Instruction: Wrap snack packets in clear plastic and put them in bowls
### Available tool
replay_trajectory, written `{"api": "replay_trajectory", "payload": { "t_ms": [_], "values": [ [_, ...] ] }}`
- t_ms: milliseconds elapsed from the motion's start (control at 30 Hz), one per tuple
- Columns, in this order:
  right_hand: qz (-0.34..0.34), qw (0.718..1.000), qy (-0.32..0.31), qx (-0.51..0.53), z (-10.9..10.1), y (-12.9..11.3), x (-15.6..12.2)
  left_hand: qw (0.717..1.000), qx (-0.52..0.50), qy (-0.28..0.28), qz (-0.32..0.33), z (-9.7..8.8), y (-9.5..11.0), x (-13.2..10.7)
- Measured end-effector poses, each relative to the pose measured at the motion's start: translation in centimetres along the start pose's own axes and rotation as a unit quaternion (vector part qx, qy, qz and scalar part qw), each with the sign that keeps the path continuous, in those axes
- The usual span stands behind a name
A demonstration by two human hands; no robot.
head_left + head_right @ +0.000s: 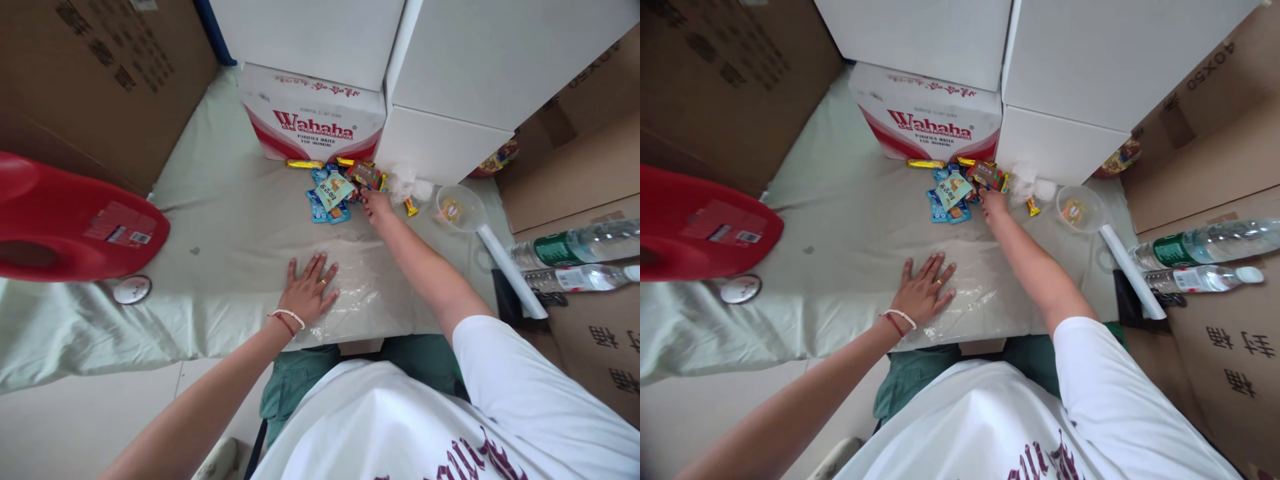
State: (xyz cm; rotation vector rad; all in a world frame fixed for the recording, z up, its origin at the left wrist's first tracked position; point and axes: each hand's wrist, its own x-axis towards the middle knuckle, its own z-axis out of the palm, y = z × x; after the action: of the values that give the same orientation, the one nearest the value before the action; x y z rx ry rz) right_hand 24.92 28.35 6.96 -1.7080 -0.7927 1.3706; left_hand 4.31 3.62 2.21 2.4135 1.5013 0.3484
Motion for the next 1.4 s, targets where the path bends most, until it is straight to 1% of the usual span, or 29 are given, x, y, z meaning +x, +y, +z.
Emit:
{"api": "replay_trajectory", "payload": {
  "t_ms": [67, 133, 200, 233, 267, 333, 367, 433, 500, 533, 567, 600, 633, 667, 700, 733, 767, 800, 867, 900, 933, 967, 1000, 1067, 1133, 1200, 1267, 1333, 1400],
  "values": [
    [-0.021, 1.0, 0.002, 0.009, -2.0, -1.5, 0.0, 1.0, 0.006, 0.001, 0.0, 0.1, 0.0, 0.0],
    [-0.054, 0.998, -0.01, 0.025, -4.9, -2.9, -0.7, 1.0, 0.015, 0.003, -0.001, 0.3, -0.1, -0.1],
    [-0.093, 0.994, -0.039, 0.047, -8.3, -3.5, -2.2, 1.0, 0.025, 0.005, -0.002, 0.5, -0.1, -0.1],
    [-0.108, 0.99, -0.063, 0.057, -9.9, -3.3, -3.3, 1.0, 0.029, 0.004, -0.002, 0.5, -0.2, -0.1],
    [-0.116, 0.987, -0.094, 0.058, -11.5, -2.8, -4.5, 0.999, 0.033, 0.003, -0.001, 0.5, -0.2, -0.2],
    [-0.095, 0.98, -0.171, 0.031, -14.0, -0.9, -7.2, 0.999, 0.042, 0.001, 0.001, 0.5, -0.1, -0.2],
    [-0.074, 0.974, -0.213, 0.005, -14.8, 0.5, -8.5, 0.999, 0.046, 0.0, 0.001, 0.5, -0.1, -0.1],
    [-0.038, 0.954, -0.292, -0.056, -15.7, 3.4, -10.6, 0.999, 0.051, -0.003, -0.001, 0.4, 0.0, -0.1],
    [-0.023, 0.926, -0.355, -0.123, -15.6, 6.2, -11.8, 0.999, 0.052, -0.008, -0.004, 0.2, 0.1, 0.0],
    [-0.031, 0.916, -0.367, -0.16, -15.3, 7.3, -12.1, 0.999, 0.052, -0.011, -0.007, 0.1, 0.2, 0.1],
    [-0.055, 0.91, -0.359, -0.201, -15.0, 8.2, -12.1, 0.998, 0.052, -0.015, -0.01, 0.0, 0.3, 0.1],
    [-0.095, 0.907, -0.329, -0.246, -14.8, 8.8, -12.1, 0.998, 0.052, -0.019, -0.013, -0.1, 0.4, 0.1],
    [-0.147, 0.902, -0.282, -0.292, -14.5, 9.1, -12.0, 0.998, 0.053, -0.022, -0.015, -0.1, 0.4, 0.2],
    [-0.203, 0.891, -0.23, -0.333, -14.3, 9.3, -11.9, 0.998, 0.053, -0.024, -0.017, -0.1, 0.4, 0.2],
    [-0.256, 0.874, -0.189, -0.368, -14.0, 9.3, -11.9, 0.998, 0.054, -0.025, -0.017, -0.2, 0.5, 0.2],
    [-0.299, 0.851, -0.171, -0.396, -13.7, 9.2, -12.1, 0.998, 0.056, -0.026, -0.016, -0.1, 0.5, 0.2],
    [-0.328, 0.827, -0.178, -0.422, -13.4, 9.2, -12.5, 0.998, 0.057, -0.025, -0.015, -0.1, 0.4, 0.2],
    [-0.346, 0.802, -0.199, -0.445, -13.1, 9.2, -13.0, 0.998, 0.059, -0.024, -0.015, -0.1, 0.4, 0.2],
    [-0.357, 0.756, -0.243, -0.492, -12.3, 9.3, -14.2, 0.998, 0.063, -0.024, -0.014, 0.1, 0.3, 0.2],
    [-0.357, 0.739, -0.25, -0.515, -12.0, 9.4, -14.7, 0.998, 0.065, -0.023, -0.014, 0.1, 0.3, 0.2],
    [-0.353, 0.728, -0.247, -0.533, -11.8, 9.5, -15.0, 0.998, 0.065, -0.023, -0.013, 0.2, 0.3, 0.2],
    [-0.348, 0.724, -0.237, -0.546, -11.7, 9.6, -15.2, 0.998, 0.066, -0.022, -0.012, 0.2, 0.3, 0.2],
    [-0.344, 0.727, -0.224, -0.55, -11.7, 9.7, -15.3, 0.998, 0.066, -0.022, -0.012, 0.2, 0.3, 0.2],
    [-0.343, 0.745, -0.202, -0.536, -11.8, 9.6, -15.0, 0.997, 0.066, -0.023, -0.013, 0.2, 0.3, 0.2],
    [-0.358, 0.763, -0.191, -0.503, -11.8, 9.5, -14.7, 0.997, 0.064, -0.026, -0.017, 0.1, 0.4, 0.3],
    [-0.375, 0.771, -0.192, -0.476, -11.3, 9.5, -14.7, 0.997, 0.063, -0.028, -0.02, 0.0, 0.5, 0.3],
    [-0.375, 0.764, -0.203, -0.484, -10.4, 9.6, -14.9, 0.998, 0.06, -0.028, -0.02, -0.1, 0.5, 0.3],
    [-0.358, 0.743, -0.234, -0.515, -9.5, 9.6, -15.1, 0.998, 0.059, -0.025, -0.019, -0.1, 0.5, 0.3],
    [-0.344, 0.722, -0.276, -0.533, -8.8, 9.0, -14.8, 0.998, 0.057, -0.023, -0.018, -0.2, 0.5, 0.2]
  ]
}}
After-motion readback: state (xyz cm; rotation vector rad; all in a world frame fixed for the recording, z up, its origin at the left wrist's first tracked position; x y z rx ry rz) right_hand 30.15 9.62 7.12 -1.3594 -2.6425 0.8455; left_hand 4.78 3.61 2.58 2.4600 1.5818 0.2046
